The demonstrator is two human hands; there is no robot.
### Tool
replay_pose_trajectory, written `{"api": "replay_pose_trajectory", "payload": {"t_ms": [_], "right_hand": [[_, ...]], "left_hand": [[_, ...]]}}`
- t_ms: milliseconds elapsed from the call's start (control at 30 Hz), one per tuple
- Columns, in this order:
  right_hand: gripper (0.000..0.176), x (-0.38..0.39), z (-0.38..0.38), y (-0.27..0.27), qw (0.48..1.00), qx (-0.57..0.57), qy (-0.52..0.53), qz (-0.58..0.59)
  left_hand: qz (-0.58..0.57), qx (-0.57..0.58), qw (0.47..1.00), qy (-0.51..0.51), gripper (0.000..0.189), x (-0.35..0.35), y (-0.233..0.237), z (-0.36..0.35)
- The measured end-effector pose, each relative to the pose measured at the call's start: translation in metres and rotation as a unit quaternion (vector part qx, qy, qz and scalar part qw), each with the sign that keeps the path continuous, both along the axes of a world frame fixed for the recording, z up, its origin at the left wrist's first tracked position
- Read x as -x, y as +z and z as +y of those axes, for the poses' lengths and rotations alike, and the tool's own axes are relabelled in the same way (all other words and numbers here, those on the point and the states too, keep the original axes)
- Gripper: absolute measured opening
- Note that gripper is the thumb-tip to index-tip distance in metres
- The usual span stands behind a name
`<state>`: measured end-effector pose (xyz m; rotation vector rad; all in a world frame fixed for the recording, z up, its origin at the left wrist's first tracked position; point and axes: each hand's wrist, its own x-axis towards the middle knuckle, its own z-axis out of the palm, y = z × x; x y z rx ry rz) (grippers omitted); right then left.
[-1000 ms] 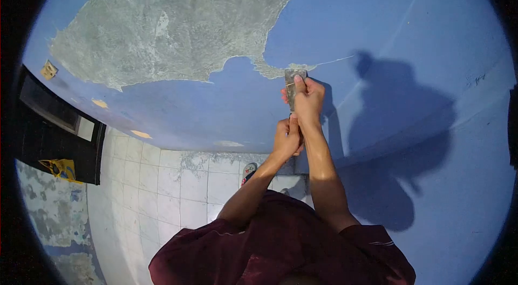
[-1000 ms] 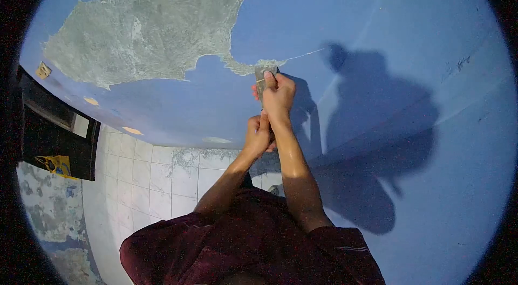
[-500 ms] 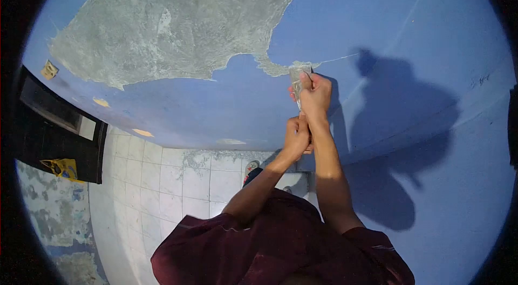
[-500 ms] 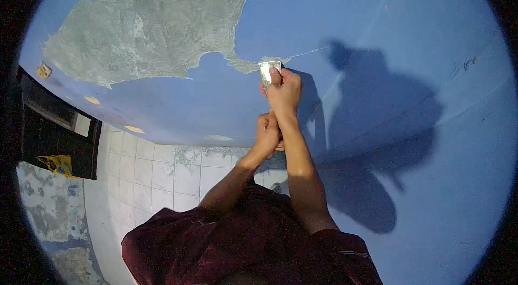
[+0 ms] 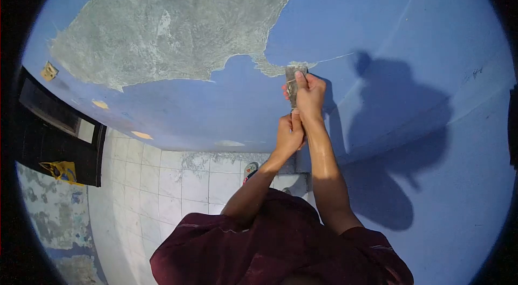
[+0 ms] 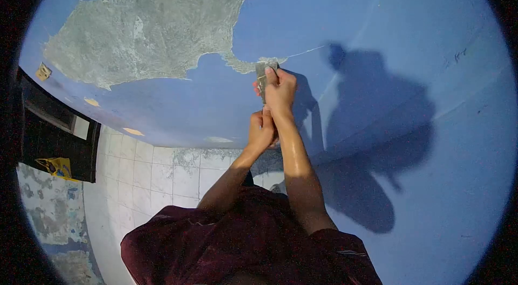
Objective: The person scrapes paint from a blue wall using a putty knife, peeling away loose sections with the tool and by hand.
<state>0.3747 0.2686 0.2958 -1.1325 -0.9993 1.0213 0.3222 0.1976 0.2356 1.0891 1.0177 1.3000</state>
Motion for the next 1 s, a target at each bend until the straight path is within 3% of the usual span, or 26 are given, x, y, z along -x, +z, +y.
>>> {"api": "replay_pose_trajectory", "payload": {"t_ms": [133, 267, 333, 400, 467, 533, 600, 633, 733, 800, 833, 1000], "right_hand": [[0.026, -0.004, -0.003, 0.007, 0.999, 0.048, 0.008, 0.013], [0.025, -0.003, 0.002, 0.0, 0.998, 0.005, 0.003, -0.055], [0.025, -0.003, 0.004, 0.001, 0.998, 0.004, -0.001, -0.061], [0.025, 0.003, 0.001, -0.004, 0.998, 0.005, 0.006, 0.058], [0.026, 0.005, -0.003, -0.001, 0.996, 0.014, 0.005, 0.093], [0.027, 0.008, -0.004, 0.0, 0.997, 0.013, 0.001, 0.082], [0.029, 0.004, -0.007, 0.0, 0.998, 0.008, -0.002, 0.069], [0.03, 0.0, -0.008, 0.0, 0.999, 0.003, 0.009, 0.045], [0.032, -0.026, -0.001, -0.028, 0.997, -0.017, 0.051, -0.054], [0.034, -0.034, -0.011, -0.04, 0.996, -0.02, -0.006, -0.09], [0.042, -0.03, -0.032, -0.016, 0.996, 0.033, -0.01, -0.078], [0.049, -0.043, -0.051, -0.036, 0.996, -0.005, -0.019, -0.09]], "left_hand": [[0.027, 0.055, 0.998, -0.015, 0.05, 0.006, 0.016, -0.007], [-0.014, 0.017, 1.0, 0.017, 0.049, -0.005, 0.0, 0.003], [0.035, 0.007, 0.999, 0.026, 0.049, -0.004, 0.003, 0.002], [0.077, 0.015, 0.996, 0.041, 0.049, 0.008, -0.003, 0.004], [0.128, 0.021, 0.991, 0.022, 0.049, 0.026, 0.0, 0.007], [0.121, 0.013, 0.993, 0.014, 0.049, 0.023, -0.004, 0.005], [0.043, -0.027, 0.998, 0.027, 0.05, 0.007, -0.01, 0.002], [-0.025, -0.007, 1.0, 0.001, 0.05, 0.001, -0.005, -0.002], [-0.07, -0.009, 0.997, -0.039, 0.051, 0.001, -0.025, 0.007], [-0.035, -0.026, 0.999, -0.013, 0.051, 0.0, -0.022, 0.007], [-0.047, -0.011, 0.999, -0.017, 0.051, -0.001, -0.02, 0.005], [-0.065, -0.015, 0.998, -0.016, 0.051, -0.005, -0.027, 0.009]]}}
